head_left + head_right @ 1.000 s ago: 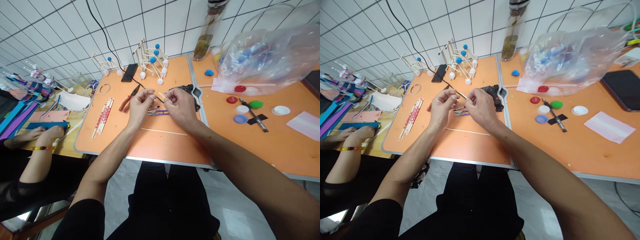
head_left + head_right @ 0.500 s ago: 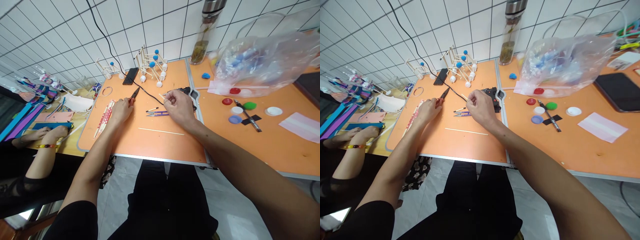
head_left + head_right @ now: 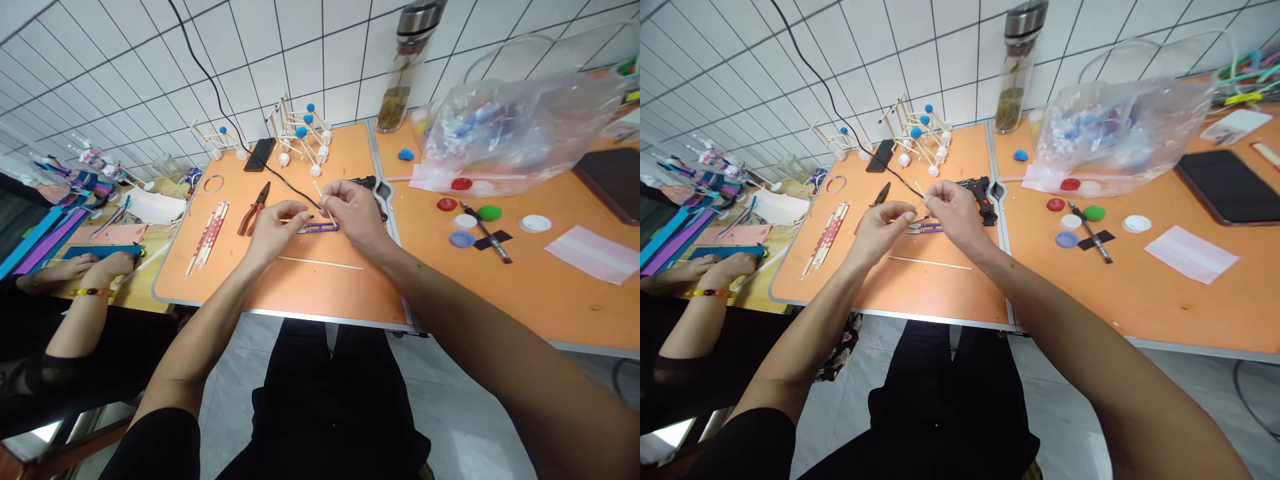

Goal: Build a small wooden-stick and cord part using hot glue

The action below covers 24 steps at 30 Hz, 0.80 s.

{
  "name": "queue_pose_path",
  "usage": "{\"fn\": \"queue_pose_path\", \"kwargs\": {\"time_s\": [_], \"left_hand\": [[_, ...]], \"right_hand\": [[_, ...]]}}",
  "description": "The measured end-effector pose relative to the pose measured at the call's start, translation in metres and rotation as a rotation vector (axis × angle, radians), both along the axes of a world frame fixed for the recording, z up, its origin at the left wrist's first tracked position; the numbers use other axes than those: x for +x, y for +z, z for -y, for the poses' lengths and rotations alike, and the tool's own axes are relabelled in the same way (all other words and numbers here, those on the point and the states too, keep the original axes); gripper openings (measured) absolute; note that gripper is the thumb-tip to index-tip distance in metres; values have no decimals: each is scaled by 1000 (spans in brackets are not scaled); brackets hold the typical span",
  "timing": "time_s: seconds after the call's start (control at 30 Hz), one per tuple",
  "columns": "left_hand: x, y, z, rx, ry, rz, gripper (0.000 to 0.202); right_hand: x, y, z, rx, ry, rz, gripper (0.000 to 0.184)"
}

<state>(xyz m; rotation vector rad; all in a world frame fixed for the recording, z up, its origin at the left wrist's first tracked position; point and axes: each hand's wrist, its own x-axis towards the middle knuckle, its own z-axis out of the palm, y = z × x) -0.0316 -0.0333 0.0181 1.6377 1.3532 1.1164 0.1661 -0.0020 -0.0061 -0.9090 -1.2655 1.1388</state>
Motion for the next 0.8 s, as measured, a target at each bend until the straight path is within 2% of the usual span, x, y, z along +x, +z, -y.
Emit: {"fn": "queue_pose_path", "kwargs": {"time_s": [0.1, 0.23, 0.37, 0.5, 0.8], "left_hand": [[30, -1, -7, -175, -87, 316, 35], [41, 2, -17, -382, -143, 548, 28], [39, 5, -21, -507, -165, 639, 22], [37, 5, -23, -612, -170, 729, 15], [38, 8, -22, -652, -171, 814, 10]], "right_hand": [[1, 2, 0, -12, 53, -92, 15], [2, 5, 1, -89, 134, -211, 24], [1, 8, 5, -164, 191, -295, 34], [1, 8, 5, -195, 201, -287, 40], [1, 6, 5, -148, 268, -291, 29]]}}
